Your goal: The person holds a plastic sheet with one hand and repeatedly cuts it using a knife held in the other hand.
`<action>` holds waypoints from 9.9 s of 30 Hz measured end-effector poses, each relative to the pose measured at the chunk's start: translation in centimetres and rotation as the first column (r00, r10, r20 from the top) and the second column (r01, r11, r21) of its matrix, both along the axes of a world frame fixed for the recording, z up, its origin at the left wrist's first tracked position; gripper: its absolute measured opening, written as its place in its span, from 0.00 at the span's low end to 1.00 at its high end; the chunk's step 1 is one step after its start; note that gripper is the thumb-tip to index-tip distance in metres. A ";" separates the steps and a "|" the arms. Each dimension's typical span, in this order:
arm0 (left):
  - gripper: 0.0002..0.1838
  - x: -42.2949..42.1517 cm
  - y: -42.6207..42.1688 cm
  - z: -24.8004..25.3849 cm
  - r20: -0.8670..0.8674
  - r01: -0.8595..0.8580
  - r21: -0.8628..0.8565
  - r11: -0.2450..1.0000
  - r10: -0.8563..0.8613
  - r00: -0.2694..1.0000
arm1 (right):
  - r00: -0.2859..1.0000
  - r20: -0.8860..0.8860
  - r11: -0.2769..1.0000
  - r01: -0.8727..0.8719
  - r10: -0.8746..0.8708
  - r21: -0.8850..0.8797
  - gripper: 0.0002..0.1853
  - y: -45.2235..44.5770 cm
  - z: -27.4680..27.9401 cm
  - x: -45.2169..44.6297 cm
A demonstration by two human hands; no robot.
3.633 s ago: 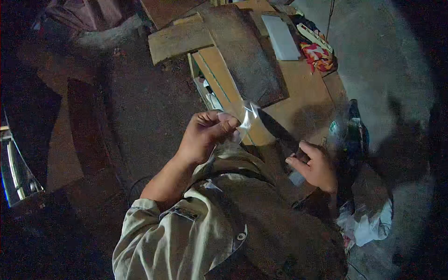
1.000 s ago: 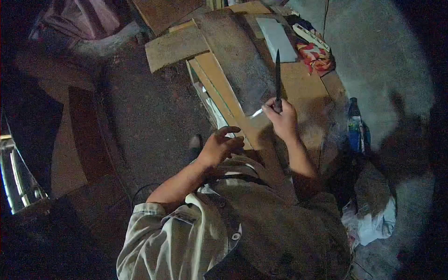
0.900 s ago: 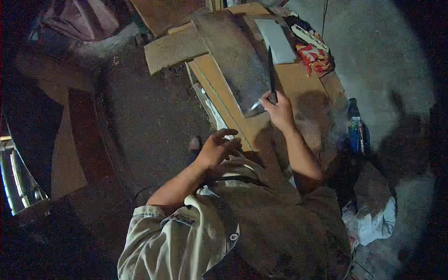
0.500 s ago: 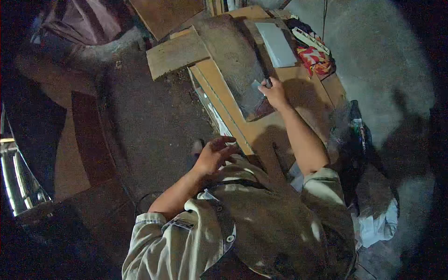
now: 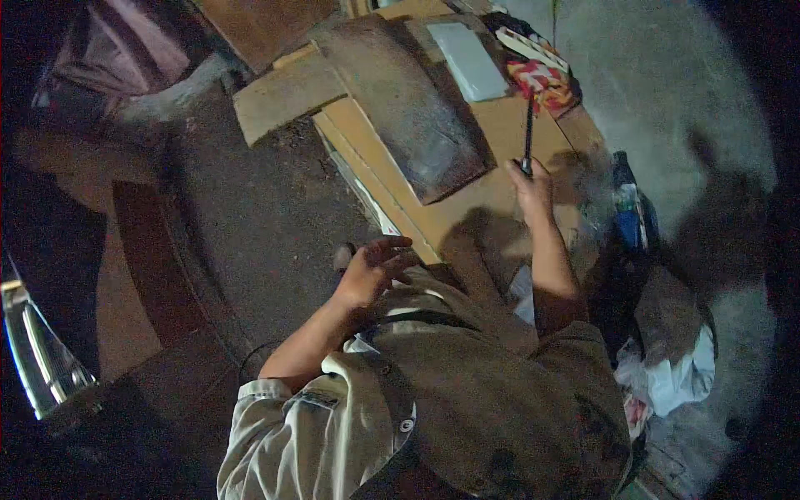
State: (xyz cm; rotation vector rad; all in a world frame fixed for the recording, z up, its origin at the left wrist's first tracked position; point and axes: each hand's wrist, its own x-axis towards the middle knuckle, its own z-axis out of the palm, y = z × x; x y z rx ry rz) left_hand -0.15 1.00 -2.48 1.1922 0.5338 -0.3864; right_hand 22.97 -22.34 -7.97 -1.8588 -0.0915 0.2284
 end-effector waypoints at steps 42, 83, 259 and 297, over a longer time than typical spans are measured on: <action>0.17 -1.5 -1.5 -0.5 0.158 0.099 0.164 0.981 -0.125 0.979 | 0.953 -0.299 0.995 0.031 -0.057 -0.090 0.08 -5.6 4.5 -9.4; 0.08 -0.6 -0.4 4.1 0.345 -0.295 -0.179 0.939 0.340 0.874 | 0.965 -0.116 0.930 -0.188 0.234 0.317 0.09 4.3 11.8 -14.4; 0.06 -0.8 -0.4 4.2 0.282 -0.068 -0.105 0.992 0.096 0.955 | 0.865 -0.197 0.872 -0.401 0.461 0.280 0.16 6.0 12.4 -14.1; 0.05 -1.4 0.0 4.6 0.318 -0.014 -0.014 1.000 0.018 0.948 | 0.662 -0.040 0.548 -0.651 0.748 -0.525 0.15 2.0 14.6 -12.7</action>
